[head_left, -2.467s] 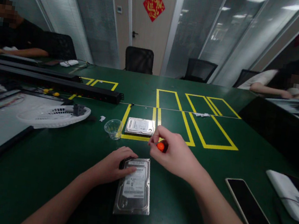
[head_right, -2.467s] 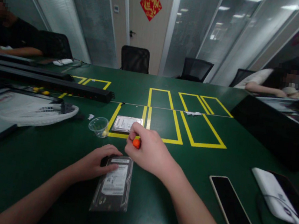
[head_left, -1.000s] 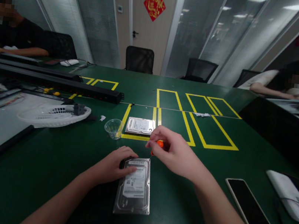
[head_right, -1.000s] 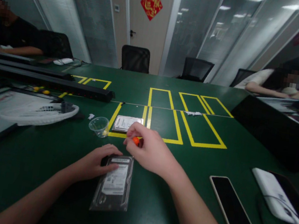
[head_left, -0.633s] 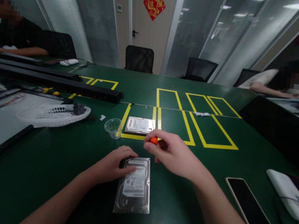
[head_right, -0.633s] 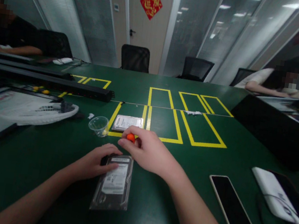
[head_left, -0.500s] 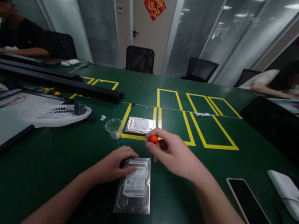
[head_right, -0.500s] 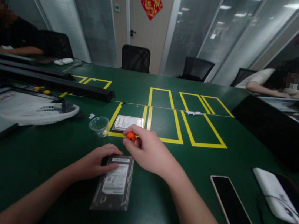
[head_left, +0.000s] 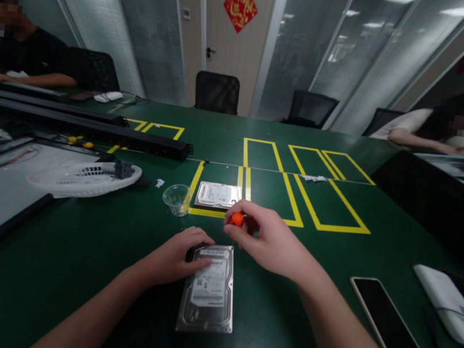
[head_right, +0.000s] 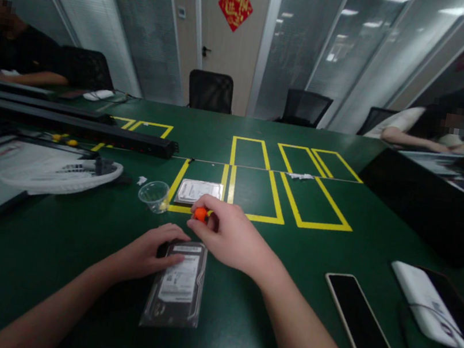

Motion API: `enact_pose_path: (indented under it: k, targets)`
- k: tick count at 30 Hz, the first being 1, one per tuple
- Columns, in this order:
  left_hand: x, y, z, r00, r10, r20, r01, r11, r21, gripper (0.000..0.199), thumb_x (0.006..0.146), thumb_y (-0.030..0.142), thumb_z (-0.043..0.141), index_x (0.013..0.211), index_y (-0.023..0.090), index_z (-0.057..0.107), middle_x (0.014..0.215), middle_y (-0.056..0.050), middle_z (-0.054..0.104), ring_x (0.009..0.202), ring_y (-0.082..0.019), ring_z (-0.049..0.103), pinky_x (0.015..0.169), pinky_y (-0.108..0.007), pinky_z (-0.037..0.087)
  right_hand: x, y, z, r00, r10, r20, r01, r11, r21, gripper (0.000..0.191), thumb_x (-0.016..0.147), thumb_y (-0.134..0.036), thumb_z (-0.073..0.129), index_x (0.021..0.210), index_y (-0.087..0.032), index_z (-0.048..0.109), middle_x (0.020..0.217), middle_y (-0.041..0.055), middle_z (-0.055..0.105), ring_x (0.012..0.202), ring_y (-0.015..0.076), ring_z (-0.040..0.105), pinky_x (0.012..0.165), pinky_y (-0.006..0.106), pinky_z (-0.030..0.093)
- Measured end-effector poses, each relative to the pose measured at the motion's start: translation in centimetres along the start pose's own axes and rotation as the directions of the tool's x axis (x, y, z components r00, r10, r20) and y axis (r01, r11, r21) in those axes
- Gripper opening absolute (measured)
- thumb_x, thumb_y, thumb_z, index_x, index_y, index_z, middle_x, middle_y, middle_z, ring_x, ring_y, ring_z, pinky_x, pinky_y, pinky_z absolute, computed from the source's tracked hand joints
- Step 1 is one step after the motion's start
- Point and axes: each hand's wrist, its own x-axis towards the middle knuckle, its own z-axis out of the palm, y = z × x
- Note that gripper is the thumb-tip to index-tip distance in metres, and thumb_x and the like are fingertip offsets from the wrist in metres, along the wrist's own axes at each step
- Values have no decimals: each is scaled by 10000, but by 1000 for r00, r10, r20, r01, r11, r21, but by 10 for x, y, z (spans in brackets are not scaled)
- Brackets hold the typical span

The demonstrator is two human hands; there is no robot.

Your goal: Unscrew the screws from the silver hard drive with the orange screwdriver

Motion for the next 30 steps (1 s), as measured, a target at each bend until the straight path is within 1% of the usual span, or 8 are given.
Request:
enact_pose_path:
  k: [5, 11, 20, 25, 30]
  targets:
    - [-1, 0, 0, 1000, -6, 2, 6, 1000, -9, 293, 1000, 312, 735, 1284, 250, 700, 1250, -69, 695, 1148, -265, 655, 994, -408, 542, -1, 1, 1, 1000, 1, -17, -1, 1000, -9, 92, 982, -288, 712, 967, -217, 654, 832, -7, 666, 720, 146, 576, 635, 280, 423]
    - [0, -2, 1, 1000, 13, -10, -13, 1000, -1, 284, 1001, 316, 735, 1273, 242, 701, 1251, -79, 701, 1157, -272, 659, 1006, -417, 540, -1, 0, 0, 1000, 2, -17, -3, 1000, -26, 103, 970, -280, 724, 958, -213, 646, 859, -3, 687, 730, 146, 588, 645, 282, 425]
    - [0, 1, 0, 1000, -2, -8, 2, 1000, 16, 287, 1004, 320, 736, 1279, 242, 705, 1256, -83, 704, 1171, -280, 651, 1007, -415, 533, 1, 1, 8, 999, -35, -7, 35, 999, -8, 73, 981, -269, 722, 1005, -218, 676, 821, -18, 643, 724, 144, 562, 648, 272, 417]
    - [0, -1, 1, 1000, 12, -14, -12, 1000, 10, 320, 1004, 310, 736, 1316, 251, 696, 1293, -84, 703, 1208, -285, 646, 1048, -430, 523, 2, 0, 12, 999, -34, 17, 34, 999, 11, 87, 985, -277, 718, 1039, -215, 690, 818, -18, 645, 707, 145, 569, 634, 273, 421]
    - [0, -1, 1, 1000, 0, -14, 0, 1000, 10, 342, 995, 304, 741, 1331, 253, 699, 1304, -90, 709, 1213, -291, 650, 1061, -447, 529, 3, 1, 13, 999, -46, 23, 45, 999, 14, 84, 997, -287, 712, 1047, -221, 701, 822, -18, 645, 716, 147, 576, 652, 276, 425]
